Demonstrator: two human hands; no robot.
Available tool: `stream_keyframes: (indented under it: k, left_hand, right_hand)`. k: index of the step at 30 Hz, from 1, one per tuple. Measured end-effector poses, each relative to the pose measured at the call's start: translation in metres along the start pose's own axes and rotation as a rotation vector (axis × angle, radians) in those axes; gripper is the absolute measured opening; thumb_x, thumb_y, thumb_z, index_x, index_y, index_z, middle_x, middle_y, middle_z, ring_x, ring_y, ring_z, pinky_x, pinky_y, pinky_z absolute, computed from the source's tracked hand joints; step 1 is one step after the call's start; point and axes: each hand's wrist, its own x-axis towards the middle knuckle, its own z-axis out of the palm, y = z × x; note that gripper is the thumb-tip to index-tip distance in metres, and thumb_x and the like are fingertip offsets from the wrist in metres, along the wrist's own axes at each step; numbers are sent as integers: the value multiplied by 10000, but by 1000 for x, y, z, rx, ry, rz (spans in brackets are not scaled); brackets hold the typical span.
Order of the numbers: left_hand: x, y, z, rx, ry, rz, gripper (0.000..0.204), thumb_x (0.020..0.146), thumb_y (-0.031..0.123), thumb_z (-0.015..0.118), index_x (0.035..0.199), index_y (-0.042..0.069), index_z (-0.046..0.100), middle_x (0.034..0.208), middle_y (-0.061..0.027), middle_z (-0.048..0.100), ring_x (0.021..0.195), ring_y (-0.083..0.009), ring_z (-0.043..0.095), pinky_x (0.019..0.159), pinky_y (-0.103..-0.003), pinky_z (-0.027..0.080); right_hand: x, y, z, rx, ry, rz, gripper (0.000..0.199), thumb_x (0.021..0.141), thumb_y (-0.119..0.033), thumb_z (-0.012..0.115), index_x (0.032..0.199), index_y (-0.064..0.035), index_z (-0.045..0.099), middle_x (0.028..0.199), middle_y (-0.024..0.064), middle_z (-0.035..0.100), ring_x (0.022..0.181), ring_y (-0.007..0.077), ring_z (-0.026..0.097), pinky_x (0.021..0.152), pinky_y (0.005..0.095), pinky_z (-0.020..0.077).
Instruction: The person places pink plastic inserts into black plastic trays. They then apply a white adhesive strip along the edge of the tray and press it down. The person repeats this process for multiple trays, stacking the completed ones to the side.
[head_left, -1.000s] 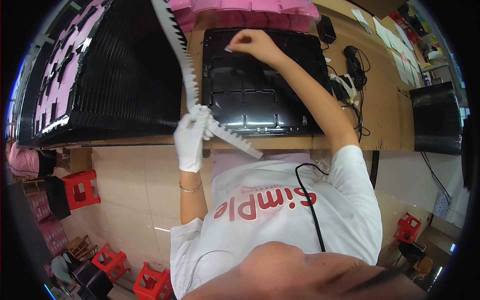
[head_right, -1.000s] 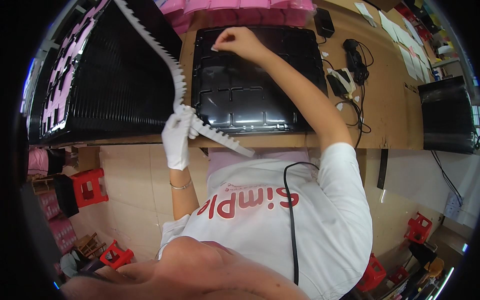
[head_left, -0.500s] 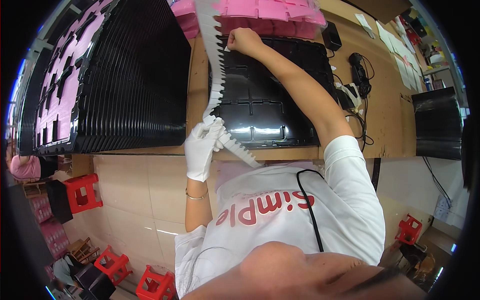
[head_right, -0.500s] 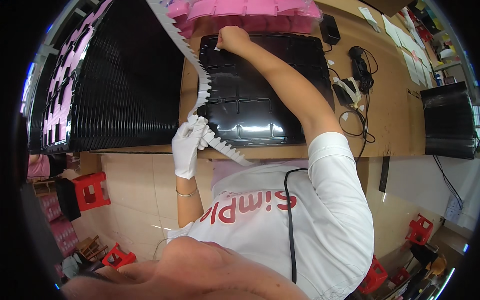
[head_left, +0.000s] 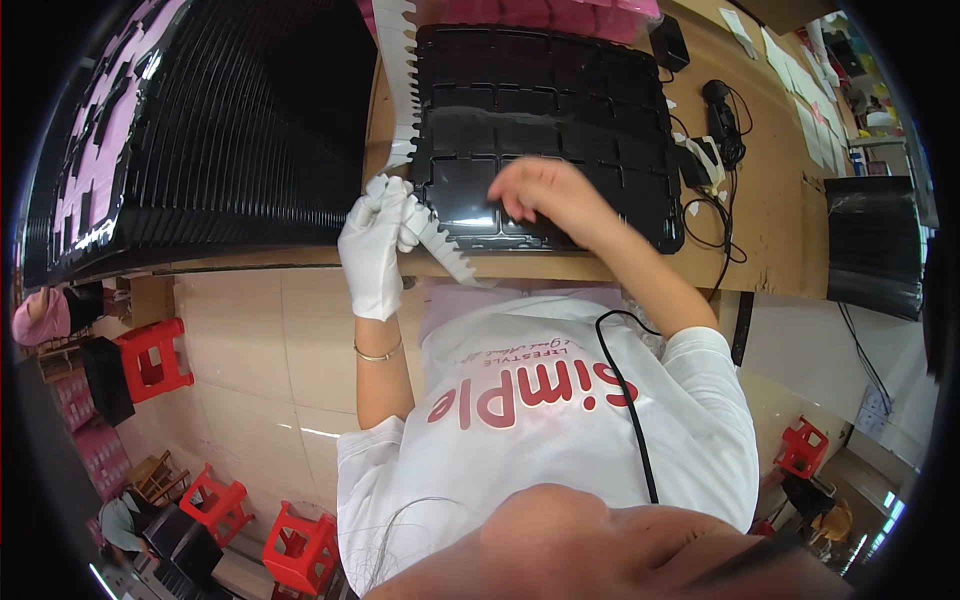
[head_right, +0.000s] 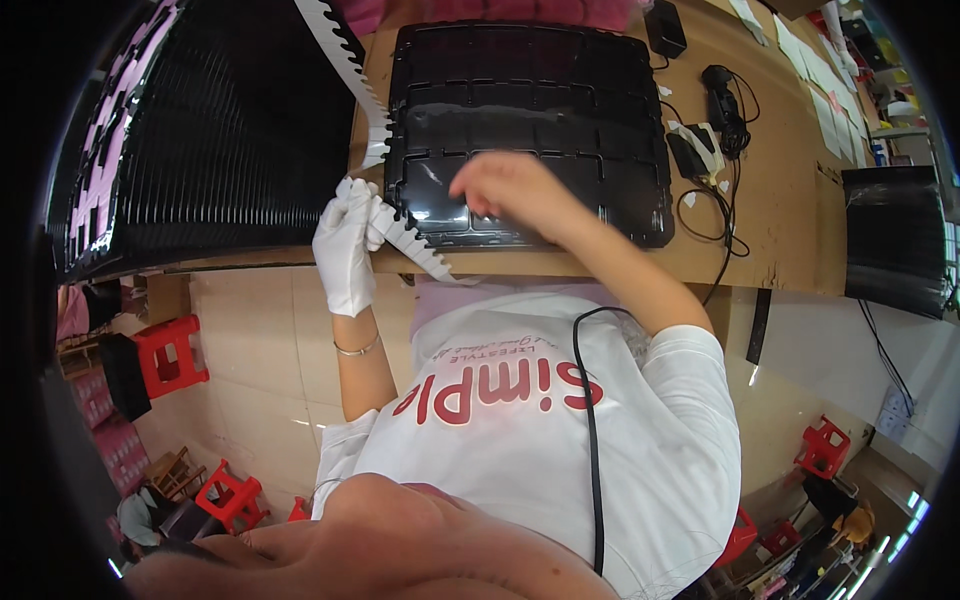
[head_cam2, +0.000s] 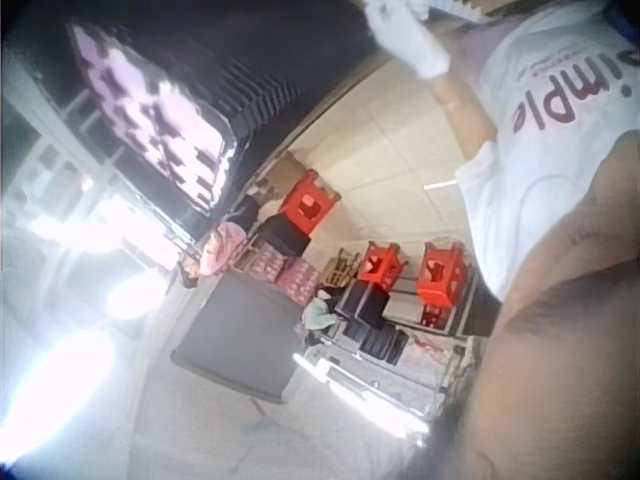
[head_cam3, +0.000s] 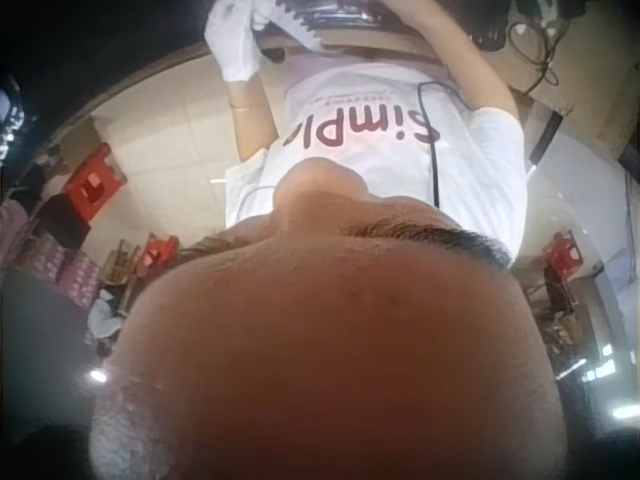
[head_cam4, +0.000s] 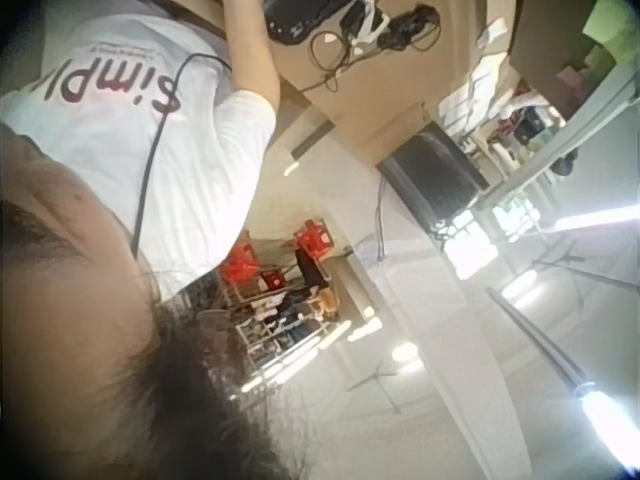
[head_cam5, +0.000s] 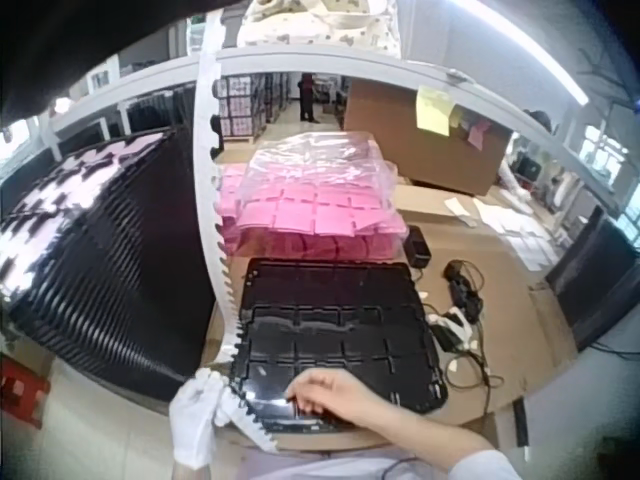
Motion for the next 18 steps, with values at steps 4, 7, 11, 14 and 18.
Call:
stream_keyframes:
  k: [4, 7, 11, 14, 18]
  left_hand:
    - [-5, 6, 2, -47, 25, 14, 210, 946, 197, 622, 913, -10, 630, 670, -13, 581, 503, -18, 434, 458, -164, 319]
    - [-13, 7, 2, -97, -19, -3, 216, 946, 198, 622, 919, -17, 622, 652, -12, 566, 489, -23, 424, 448, -163, 308]
    - [-22, 4, 2, -183, -55, -44, 210, 942, 185, 627, 919, -23, 619, 639, -16, 558, 471, -31, 411, 435, -164, 300]
    - [-25, -2, -8, -183, -181, -49, 197, 934, 176, 638, 923, -20, 620, 634, -23, 562, 468, -39, 417, 437, -168, 310]
    - [-33, -2, -14, -211, -137, -47, 225, 914, 193, 668, 931, -27, 622, 716, -31, 595, 504, -47, 460, 468, -180, 357]
  right_hand:
    - [-35, 15, 52, -830, 214, -394, 241, 780, -147, 733, 998, -59, 679, 697, 40, 498, 651, 177, 494, 605, 309, 415]
    - [-41, 41, 72, -996, 338, -648, 346, 732, -186, 766, 1049, -86, 673, 790, 63, 486, 725, 230, 485, 642, 339, 406]
    - [-41, 45, 89, -1023, 344, -591, 465, 705, -221, 779, 1129, -98, 632, 918, 72, 491, 862, 250, 467, 745, 370, 368]
    - [-32, 40, 102, -1014, 438, -594, 430, 704, -216, 774, 1097, -101, 641, 925, 68, 492, 904, 247, 455, 765, 377, 344]
    - [-16, 40, 94, -953, 362, -627, 286, 707, -196, 764, 951, -82, 671, 942, 50, 505, 922, 242, 456, 762, 372, 349]
